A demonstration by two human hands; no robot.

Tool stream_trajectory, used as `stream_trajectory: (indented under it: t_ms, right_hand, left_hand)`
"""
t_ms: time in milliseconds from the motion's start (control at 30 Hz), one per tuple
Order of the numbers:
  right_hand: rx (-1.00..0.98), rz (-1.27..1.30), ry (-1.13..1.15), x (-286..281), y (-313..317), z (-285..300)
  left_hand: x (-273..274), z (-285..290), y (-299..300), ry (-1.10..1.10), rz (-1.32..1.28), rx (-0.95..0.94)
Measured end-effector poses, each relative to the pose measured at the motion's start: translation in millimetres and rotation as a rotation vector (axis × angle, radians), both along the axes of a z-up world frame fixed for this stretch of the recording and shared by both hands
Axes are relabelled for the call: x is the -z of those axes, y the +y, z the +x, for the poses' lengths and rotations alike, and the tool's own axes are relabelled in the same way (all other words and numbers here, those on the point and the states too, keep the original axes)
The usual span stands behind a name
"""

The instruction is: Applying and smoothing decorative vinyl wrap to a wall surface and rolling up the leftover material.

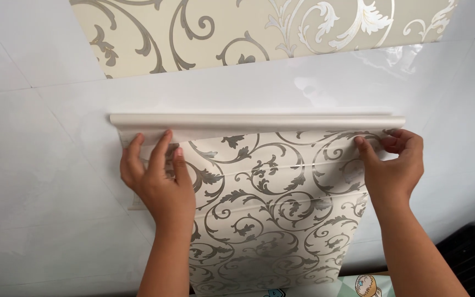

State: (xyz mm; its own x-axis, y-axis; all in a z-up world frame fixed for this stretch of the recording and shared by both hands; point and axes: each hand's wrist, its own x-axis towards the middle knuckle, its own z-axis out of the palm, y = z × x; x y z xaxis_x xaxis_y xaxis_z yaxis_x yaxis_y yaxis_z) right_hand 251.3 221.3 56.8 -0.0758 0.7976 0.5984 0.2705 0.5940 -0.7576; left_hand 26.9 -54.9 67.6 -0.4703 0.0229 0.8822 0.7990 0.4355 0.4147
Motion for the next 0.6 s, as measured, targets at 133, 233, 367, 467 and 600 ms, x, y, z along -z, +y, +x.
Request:
stream_trajectory:
  t_ms: [133,233,367,467,600]
  right_hand:
    - [-0.016,0.054,0.001,5.7,8.6,1.8]
    - [-0.007,-0.042,-0.035,7.8,15.1,8.5]
    - [-0.232,-0.163,0.212,19.9,31.8,29.7]
    - [-0.47,-0.263,0.321,27.1,42.8,51.8]
    - [-0.654,-0.416,0.391,48.7,61.5,92.7]
  left_hand:
    - [-0.4,-8.0,-11.2,-0.164,0.108,0.035]
    - [-6.4,-15.0,-22.6,-0.292,0.176,0.014]
    - [4.8,-30.0,-36.5,-0.465,0.259,0.082]
    - [4.3,-28.9,-49.1,-0.62,0.404,0.312]
    - [11.2,-18.7,-69.2,-0.815,0.52,0.611]
